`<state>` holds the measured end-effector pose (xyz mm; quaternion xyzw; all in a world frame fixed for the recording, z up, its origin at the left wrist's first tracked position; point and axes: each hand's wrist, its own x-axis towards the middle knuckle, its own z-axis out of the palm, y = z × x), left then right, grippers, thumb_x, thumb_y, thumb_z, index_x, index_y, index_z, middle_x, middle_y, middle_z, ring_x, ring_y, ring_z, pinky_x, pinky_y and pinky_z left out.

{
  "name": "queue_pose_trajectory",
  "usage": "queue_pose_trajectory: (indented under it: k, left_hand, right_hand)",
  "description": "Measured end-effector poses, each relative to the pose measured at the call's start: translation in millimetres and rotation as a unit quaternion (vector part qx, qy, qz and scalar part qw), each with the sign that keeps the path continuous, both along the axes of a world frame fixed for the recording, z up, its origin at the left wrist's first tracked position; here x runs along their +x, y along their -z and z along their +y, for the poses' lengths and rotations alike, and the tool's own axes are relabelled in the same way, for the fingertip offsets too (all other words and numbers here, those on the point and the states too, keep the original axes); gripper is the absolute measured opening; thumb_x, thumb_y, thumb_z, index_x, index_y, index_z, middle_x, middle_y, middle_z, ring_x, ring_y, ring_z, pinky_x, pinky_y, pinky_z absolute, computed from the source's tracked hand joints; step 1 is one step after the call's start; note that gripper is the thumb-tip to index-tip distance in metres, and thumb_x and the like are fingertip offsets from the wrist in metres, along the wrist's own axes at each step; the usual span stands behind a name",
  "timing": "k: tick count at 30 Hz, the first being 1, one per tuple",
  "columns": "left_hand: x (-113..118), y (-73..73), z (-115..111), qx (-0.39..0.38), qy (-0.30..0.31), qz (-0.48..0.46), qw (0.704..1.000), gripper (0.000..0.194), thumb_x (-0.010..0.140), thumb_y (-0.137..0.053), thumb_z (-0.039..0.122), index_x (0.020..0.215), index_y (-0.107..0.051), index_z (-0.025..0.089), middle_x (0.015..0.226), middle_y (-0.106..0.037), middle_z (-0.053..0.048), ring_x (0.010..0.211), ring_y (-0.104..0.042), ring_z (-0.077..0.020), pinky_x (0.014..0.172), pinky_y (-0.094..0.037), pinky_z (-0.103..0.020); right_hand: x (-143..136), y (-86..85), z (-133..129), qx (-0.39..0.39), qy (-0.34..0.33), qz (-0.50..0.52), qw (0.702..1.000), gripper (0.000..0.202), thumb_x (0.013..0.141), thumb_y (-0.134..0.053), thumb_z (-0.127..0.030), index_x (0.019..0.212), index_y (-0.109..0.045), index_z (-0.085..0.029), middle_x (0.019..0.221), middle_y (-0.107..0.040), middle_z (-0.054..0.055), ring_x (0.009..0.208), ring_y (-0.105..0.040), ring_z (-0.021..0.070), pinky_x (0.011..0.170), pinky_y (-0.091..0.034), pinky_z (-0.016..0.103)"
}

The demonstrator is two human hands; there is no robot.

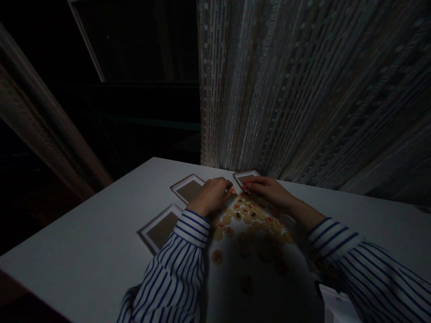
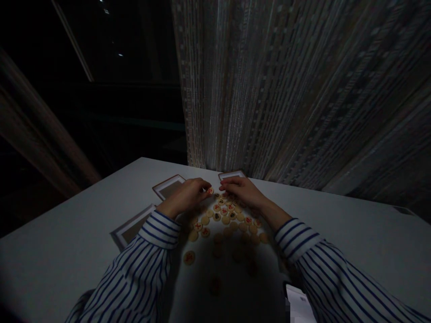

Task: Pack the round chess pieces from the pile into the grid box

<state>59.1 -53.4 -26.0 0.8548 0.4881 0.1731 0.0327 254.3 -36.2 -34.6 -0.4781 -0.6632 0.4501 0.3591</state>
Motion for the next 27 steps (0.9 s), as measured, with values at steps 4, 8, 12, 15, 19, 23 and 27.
queue_pose_trajectory:
  k: [4, 8, 12, 15, 19, 23, 27]
  left_hand:
    - [2.7, 10.1, 5.3, -0.003, -0.005, 0.035, 0.999, 0.025, 0.086, -0.043, 0.028, 0.096, -0.064, 0.017, 0.095, -0.066, -0.01, 0.087, -0.061, -0.0206, 0.074, -0.044, -0.029]
    - [6.9, 16.3, 6.8, -0.016, -0.037, 0.052, 0.998, 0.025, 0.086, -0.044, 0.028, 0.098, -0.063, 0.017, 0.098, -0.066, -0.011, 0.093, -0.06, -0.0221, 0.079, -0.043, -0.031]
    - [12.4, 18.8, 3.0, -0.034, -0.05, 0.064, 0.996, 0.027, 0.087, -0.042, 0.028, 0.096, -0.065, 0.016, 0.099, -0.066, -0.013, 0.094, -0.06, -0.0234, 0.081, -0.043, -0.033]
    - [14.5, 20.7, 0.8, -0.04, -0.054, 0.071, 0.995, 0.028, 0.087, -0.042, 0.028, 0.093, -0.066, 0.016, 0.098, -0.066, -0.014, 0.094, -0.061, -0.0246, 0.081, -0.043, -0.034]
    - [13.9, 24.5, 0.9, -0.042, -0.062, 0.073, 0.995, 0.031, 0.087, -0.039, 0.029, 0.089, -0.066, 0.015, 0.096, -0.067, -0.015, 0.092, -0.062, -0.0254, 0.079, -0.044, -0.035]
    - [13.1, 26.9, 1.1, -0.054, -0.065, 0.08, 0.993, 0.032, 0.087, -0.039, 0.03, 0.084, -0.067, 0.015, 0.091, -0.068, -0.015, 0.089, -0.063, -0.0248, 0.077, -0.045, -0.034]
    - [13.9, 27.4, 0.5, -0.066, -0.068, 0.086, 0.992, 0.03, 0.086, -0.04, 0.028, 0.085, -0.067, 0.015, 0.092, -0.068, -0.015, 0.09, -0.063, -0.0248, 0.078, -0.045, -0.035]
  right_hand:
    - [2.6, 3.6, 2.3, 0.026, -0.002, -0.065, 0.998, 0.024, 0.073, -0.056, -0.03, 0.09, -0.065, -0.014, 0.085, -0.07, 0.006, 0.074, -0.062, 0.015, 0.071, -0.048, 0.028]
    - [4.7, 7.6, 2.3, 0.072, -0.016, -0.15, 0.986, 0.02, 0.072, -0.057, -0.027, 0.085, -0.066, -0.015, 0.074, -0.068, 0.003, 0.07, -0.06, 0.0162, 0.066, -0.047, 0.028]
    - [7.9, 11.6, 0.6, 0.12, -0.033, -0.23, 0.965, 0.017, 0.072, -0.056, -0.024, 0.081, -0.067, -0.017, 0.074, -0.068, 0.002, 0.073, -0.059, 0.0178, 0.07, -0.045, 0.029]
    - [10.5, 12.6, -1.2, 0.138, -0.037, -0.283, 0.948, 0.02, 0.073, -0.055, -0.024, 0.086, -0.068, -0.016, 0.078, -0.069, 0.004, 0.074, -0.06, 0.0183, 0.07, -0.043, 0.029]
    - [12.4, 11.5, -3.9, 0.145, -0.04, -0.339, 0.929, 0.022, 0.074, -0.054, -0.025, 0.088, -0.067, -0.016, 0.078, -0.068, 0.005, 0.072, -0.06, 0.0184, 0.064, -0.042, 0.027]
    - [13.0, 11.6, -5.4, 0.147, -0.048, -0.369, 0.917, 0.021, 0.074, -0.051, -0.025, 0.085, -0.067, -0.016, 0.077, -0.068, 0.005, 0.07, -0.06, 0.0182, 0.061, -0.04, 0.026]
    - [13.4, 12.8, -5.5, 0.145, -0.056, -0.392, 0.907, 0.02, 0.075, -0.051, -0.027, 0.082, -0.067, -0.017, 0.075, -0.068, 0.004, 0.068, -0.059, 0.0173, 0.058, -0.038, 0.025]
